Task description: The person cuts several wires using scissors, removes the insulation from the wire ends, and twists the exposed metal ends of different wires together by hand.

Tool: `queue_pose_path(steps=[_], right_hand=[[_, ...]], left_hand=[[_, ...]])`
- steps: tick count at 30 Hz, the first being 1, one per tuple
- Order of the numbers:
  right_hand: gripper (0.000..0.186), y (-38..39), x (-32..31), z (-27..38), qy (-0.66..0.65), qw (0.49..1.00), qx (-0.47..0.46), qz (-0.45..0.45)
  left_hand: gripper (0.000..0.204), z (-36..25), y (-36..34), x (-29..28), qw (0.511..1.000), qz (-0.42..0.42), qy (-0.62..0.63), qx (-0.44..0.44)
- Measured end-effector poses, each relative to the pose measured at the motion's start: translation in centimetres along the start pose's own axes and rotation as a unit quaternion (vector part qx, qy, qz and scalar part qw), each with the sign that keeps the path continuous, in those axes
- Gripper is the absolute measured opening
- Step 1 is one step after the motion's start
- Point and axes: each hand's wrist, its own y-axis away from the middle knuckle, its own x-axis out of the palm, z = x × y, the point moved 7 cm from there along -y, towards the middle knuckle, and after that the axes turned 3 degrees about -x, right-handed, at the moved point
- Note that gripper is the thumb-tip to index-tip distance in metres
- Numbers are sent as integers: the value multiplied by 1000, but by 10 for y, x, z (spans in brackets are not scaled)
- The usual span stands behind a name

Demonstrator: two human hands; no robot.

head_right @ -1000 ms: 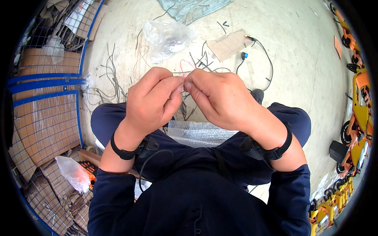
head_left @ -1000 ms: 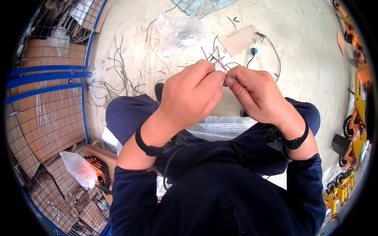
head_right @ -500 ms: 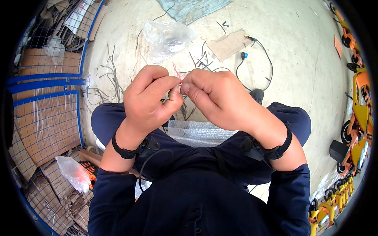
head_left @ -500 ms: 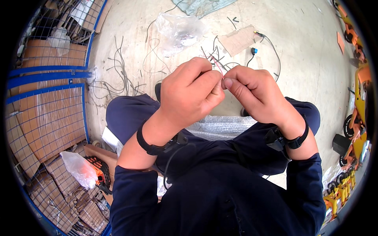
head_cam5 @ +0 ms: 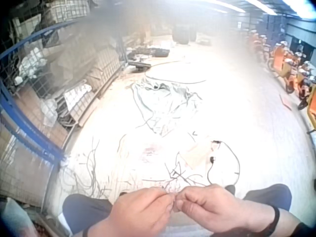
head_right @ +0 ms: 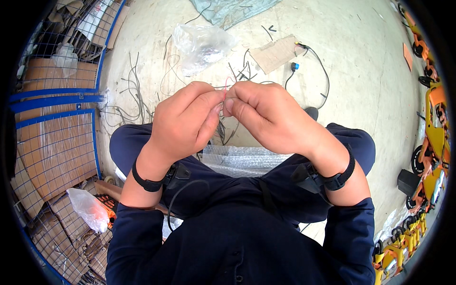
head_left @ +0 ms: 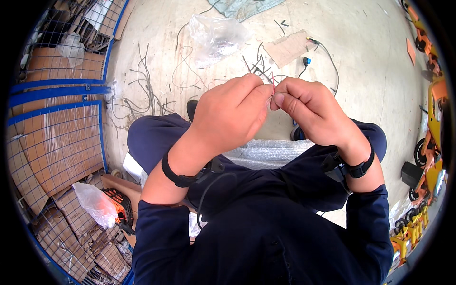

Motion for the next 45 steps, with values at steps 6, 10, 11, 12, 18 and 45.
queue_pose_path(steps=[6, 10, 11, 12, 18, 45], right_hand=[[15, -1, -1, 2, 40, 999, -25, 18], [12, 0, 1, 1, 63, 996, -56, 17], [11, 0, 1, 5, 68, 997, -36, 30], [10, 0, 1, 5, 73, 996, -17, 44], [11, 0, 4, 6, 94, 994, -19, 51], [7, 3, -1, 15, 68, 992, -104, 8]], left_hand=[[20, -1, 4, 6, 999, -4, -40, 28], [24, -1, 4, 7, 999, 25, -29, 26], [24, -2, 4, 6, 999, 26, -28, 30], [25, -3, 4, 6, 999, 27, -28, 33], [23, -2, 4, 2, 999, -25, -28, 24], [21, -6, 1, -2, 998, -16, 3, 58]])
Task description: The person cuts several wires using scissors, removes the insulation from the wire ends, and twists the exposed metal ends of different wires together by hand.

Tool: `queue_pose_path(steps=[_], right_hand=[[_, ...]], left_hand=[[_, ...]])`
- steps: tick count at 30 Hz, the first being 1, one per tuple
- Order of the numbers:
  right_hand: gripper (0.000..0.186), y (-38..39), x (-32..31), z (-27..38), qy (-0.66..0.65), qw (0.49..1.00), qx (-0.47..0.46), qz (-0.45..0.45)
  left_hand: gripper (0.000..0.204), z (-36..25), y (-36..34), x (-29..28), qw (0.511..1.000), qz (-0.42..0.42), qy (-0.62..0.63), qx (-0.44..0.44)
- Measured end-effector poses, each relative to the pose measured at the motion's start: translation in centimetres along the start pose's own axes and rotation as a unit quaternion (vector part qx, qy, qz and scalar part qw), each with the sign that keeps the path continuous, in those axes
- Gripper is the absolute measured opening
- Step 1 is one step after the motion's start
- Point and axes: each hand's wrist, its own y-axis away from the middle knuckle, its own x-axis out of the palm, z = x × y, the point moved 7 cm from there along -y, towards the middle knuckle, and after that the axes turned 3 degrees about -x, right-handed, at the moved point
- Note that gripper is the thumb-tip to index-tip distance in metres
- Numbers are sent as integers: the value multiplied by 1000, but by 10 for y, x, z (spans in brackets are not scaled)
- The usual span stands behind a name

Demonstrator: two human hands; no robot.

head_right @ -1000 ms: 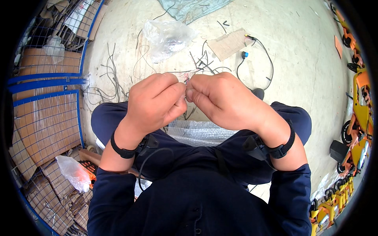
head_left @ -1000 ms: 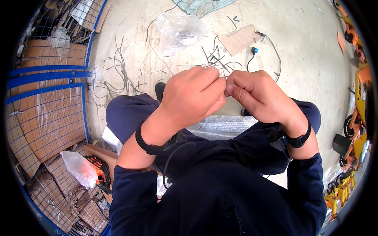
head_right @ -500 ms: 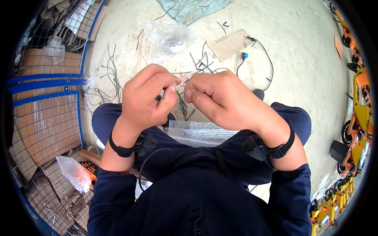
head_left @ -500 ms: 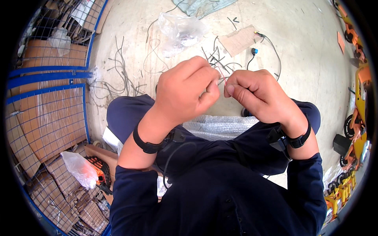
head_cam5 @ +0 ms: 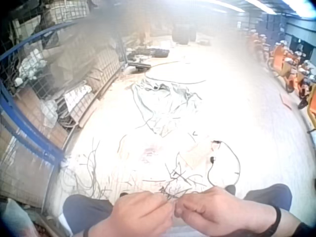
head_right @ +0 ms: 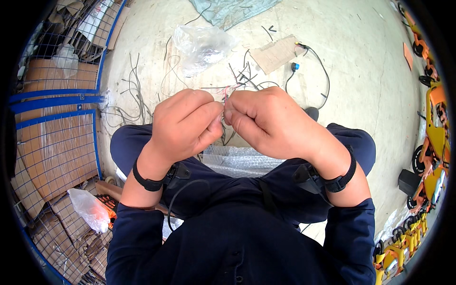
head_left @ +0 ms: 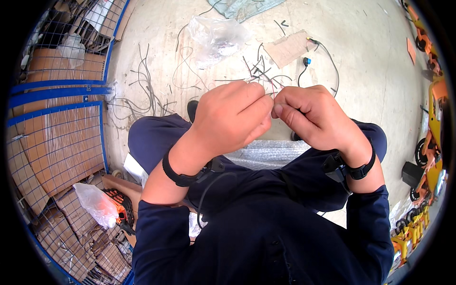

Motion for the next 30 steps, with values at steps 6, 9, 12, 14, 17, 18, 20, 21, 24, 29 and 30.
queue_pose_path(steps=[6, 9, 12, 14, 17, 18, 20, 21, 24, 29, 30], right_hand=[[10, 1, 1, -4, -10, 997, 59, 39], [10, 0, 1, -2, -35, 998, 47, 28], [11, 1, 2, -4, -78, 995, 52, 16], [11, 3, 1, -4, -77, 996, 32, 10], [10, 3, -1, -4, -81, 996, 37, -4], [9, 3, -2, -3, -83, 995, 45, -10], [9, 2, -3, -2, -42, 998, 42, -4], [8, 2, -3, -2, -22, 999, 40, -2], [7, 2, -1, -3, 29, 1000, 13, -4], [9, 2, -6, -4, 14, 998, 35, -40], [9, 3, -7, -6, -1, 997, 58, -45]], left_hand=[[22, 0, 1, -2, 999, -36, -6, -4], [22, 0, 0, -4, 998, -55, 1, -3], [21, 0, -1, -7, 998, -59, -9, -11], [19, 4, -2, -11, 997, -65, -8, -32], [13, 16, -1, -19, 995, -54, 29, -77], [13, 15, -2, -20, 994, -52, 57, -81], [14, 10, -7, -20, 988, -47, 114, -89], [15, 11, -7, -15, 983, -38, 145, -106], [20, 17, -4, -1, 968, -3, 202, -146], [26, 28, 2, 4, 974, 61, 161, -145], [25, 28, 2, 2, 975, 50, 163, -143]])
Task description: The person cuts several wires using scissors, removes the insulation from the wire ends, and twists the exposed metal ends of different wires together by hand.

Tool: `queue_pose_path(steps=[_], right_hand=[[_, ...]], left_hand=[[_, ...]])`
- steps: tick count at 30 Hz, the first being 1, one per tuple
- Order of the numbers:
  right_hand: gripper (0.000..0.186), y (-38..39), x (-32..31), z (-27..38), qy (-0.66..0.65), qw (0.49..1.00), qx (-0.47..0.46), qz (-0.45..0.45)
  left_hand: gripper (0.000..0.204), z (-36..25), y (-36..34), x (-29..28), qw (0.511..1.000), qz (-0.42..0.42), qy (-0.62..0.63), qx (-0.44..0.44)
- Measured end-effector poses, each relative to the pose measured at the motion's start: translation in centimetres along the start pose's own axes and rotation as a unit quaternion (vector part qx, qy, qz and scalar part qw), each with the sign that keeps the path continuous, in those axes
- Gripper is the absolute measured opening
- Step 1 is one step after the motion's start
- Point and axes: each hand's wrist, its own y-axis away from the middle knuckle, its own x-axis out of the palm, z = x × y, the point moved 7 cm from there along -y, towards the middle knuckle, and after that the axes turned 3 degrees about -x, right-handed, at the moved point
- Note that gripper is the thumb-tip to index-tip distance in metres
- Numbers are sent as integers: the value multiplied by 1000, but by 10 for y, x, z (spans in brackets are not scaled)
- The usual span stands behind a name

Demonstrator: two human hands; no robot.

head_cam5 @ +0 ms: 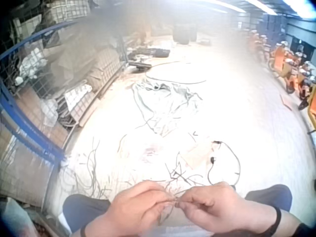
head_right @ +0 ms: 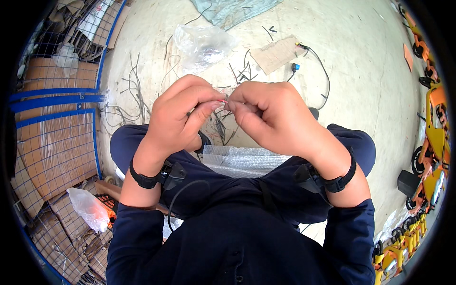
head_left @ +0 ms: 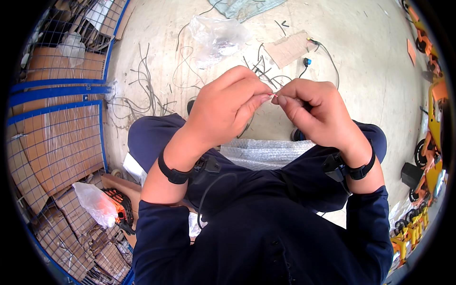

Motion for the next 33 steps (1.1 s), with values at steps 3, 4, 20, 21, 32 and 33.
queue_pose_path(steps=[3, 4, 20, 21, 32, 33], right_hand=[[12, 0, 2, -10, -131, 990, 56, -11], [13, 0, 5, -13, -194, 976, 99, 14], [10, 5, 9, -4, -317, 933, 160, 62], [10, 5, 9, -4, -317, 934, 158, 54], [11, 5, 18, -9, -262, 958, 112, 0], [12, 5, 18, -8, -253, 962, 102, 0]], left_hand=[[25, -6, 1, -5, 999, -32, -1, 21], [25, -9, 1, -7, 998, -44, -9, 34], [34, -27, 7, -16, 989, -83, -27, 118], [34, -27, 6, -16, 989, -83, -27, 120], [39, -22, 7, -18, 990, -75, -23, 119], [40, -22, 8, -19, 990, -75, -23, 117]])
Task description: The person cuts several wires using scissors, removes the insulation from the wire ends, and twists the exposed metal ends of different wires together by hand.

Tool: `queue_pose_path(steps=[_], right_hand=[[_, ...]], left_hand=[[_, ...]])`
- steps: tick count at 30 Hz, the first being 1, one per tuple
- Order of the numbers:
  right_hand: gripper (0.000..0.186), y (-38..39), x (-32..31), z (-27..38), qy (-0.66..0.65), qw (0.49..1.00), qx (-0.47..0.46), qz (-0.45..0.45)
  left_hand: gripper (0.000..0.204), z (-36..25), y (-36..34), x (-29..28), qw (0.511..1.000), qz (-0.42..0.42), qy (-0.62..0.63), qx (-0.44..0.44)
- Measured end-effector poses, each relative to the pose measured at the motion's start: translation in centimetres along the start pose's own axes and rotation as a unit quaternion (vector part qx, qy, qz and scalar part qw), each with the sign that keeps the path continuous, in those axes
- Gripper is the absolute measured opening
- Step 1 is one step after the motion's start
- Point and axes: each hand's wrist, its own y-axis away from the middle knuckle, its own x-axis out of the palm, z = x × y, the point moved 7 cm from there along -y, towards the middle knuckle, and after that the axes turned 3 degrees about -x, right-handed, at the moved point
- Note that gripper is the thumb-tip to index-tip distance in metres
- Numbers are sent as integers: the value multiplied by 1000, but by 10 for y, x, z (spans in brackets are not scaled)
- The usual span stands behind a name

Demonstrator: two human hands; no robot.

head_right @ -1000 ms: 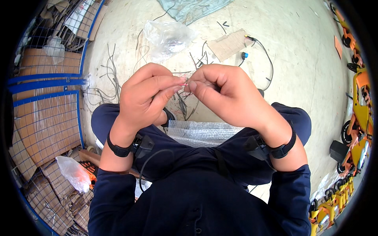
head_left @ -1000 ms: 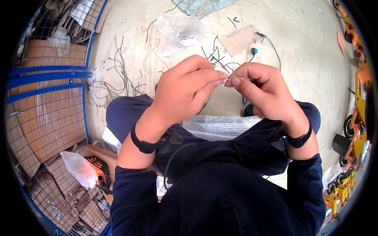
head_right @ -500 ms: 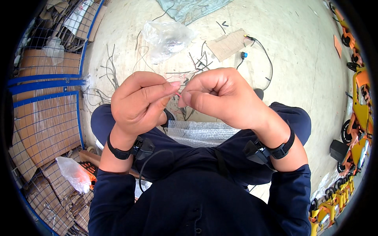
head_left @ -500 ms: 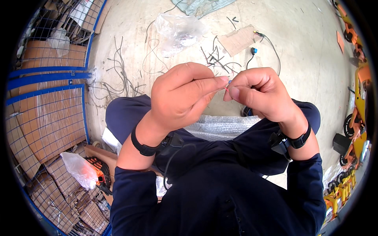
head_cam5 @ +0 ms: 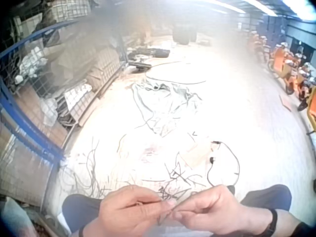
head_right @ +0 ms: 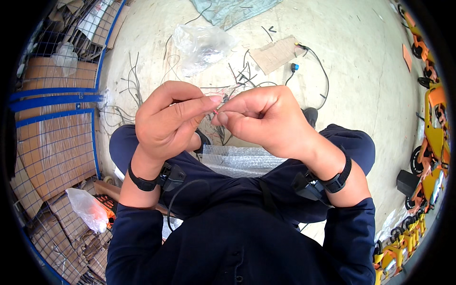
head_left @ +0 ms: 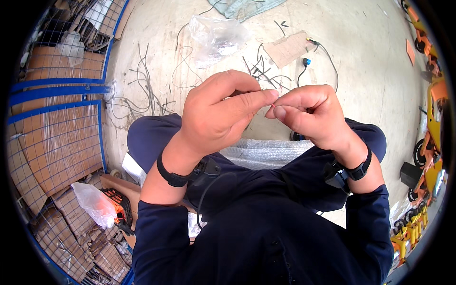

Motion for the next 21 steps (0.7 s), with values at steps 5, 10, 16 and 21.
queue_pose_path(steps=[5, 10, 16, 21], right_hand=[[14, -1, 2, 7, -33, 999, -7, 16], [11, -2, -3, 6, 64, 994, -86, 25], [11, -3, -9, 13, 167, 980, -110, 20], [11, 0, -9, 11, 87, 996, -24, -22]], left_hand=[[40, 1, -3, -2, 1000, 2, 8, -5], [39, 7, 0, 3, 1000, -4, 10, -13], [36, 7, -1, 6, 1000, 2, 0, -22], [37, 4, -4, 4, 1000, 0, 2, -12]])
